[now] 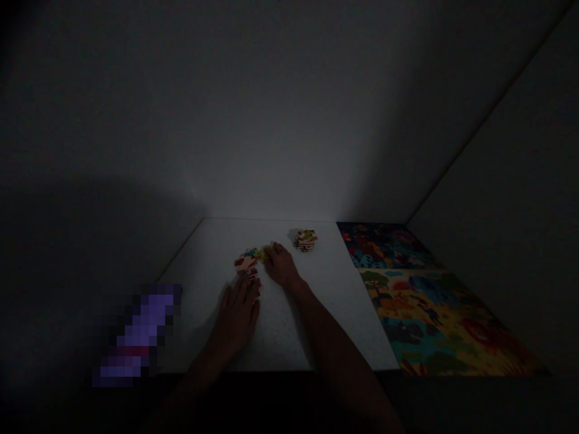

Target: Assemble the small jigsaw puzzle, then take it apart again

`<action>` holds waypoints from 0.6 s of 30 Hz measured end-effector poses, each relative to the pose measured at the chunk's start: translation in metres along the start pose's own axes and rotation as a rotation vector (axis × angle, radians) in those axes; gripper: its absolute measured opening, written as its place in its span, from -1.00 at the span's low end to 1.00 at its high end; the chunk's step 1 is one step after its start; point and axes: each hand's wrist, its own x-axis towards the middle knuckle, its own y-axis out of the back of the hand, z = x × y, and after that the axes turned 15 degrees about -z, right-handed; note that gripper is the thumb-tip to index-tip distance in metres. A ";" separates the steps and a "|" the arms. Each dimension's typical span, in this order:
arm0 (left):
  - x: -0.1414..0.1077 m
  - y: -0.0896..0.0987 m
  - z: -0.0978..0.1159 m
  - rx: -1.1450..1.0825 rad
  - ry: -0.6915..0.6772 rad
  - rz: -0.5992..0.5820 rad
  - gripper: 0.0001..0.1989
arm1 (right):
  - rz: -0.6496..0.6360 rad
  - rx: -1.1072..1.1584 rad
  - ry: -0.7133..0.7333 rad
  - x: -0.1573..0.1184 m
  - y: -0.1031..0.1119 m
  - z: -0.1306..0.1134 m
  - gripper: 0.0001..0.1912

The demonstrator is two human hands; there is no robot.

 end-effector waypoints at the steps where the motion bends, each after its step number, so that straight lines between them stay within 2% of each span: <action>1: -0.003 -0.002 0.004 -0.003 -0.023 0.002 -0.54 | -0.001 0.011 0.009 0.000 0.001 0.000 -0.57; 6: -0.010 -0.010 0.023 -0.020 -0.110 0.041 -0.56 | -0.019 0.092 0.063 0.001 0.005 -0.003 -0.58; 10: -0.005 -0.008 0.037 -0.053 -0.165 0.011 -0.57 | -0.074 0.223 0.047 -0.001 0.010 -0.005 -0.54; 15: 0.024 0.002 0.056 -0.115 -0.243 -0.090 -0.58 | -0.143 0.536 0.071 -0.006 0.025 -0.008 -0.40; 18: 0.049 0.009 0.061 -0.098 -0.346 -0.197 -0.61 | -0.141 0.639 0.068 -0.011 0.035 -0.009 -0.36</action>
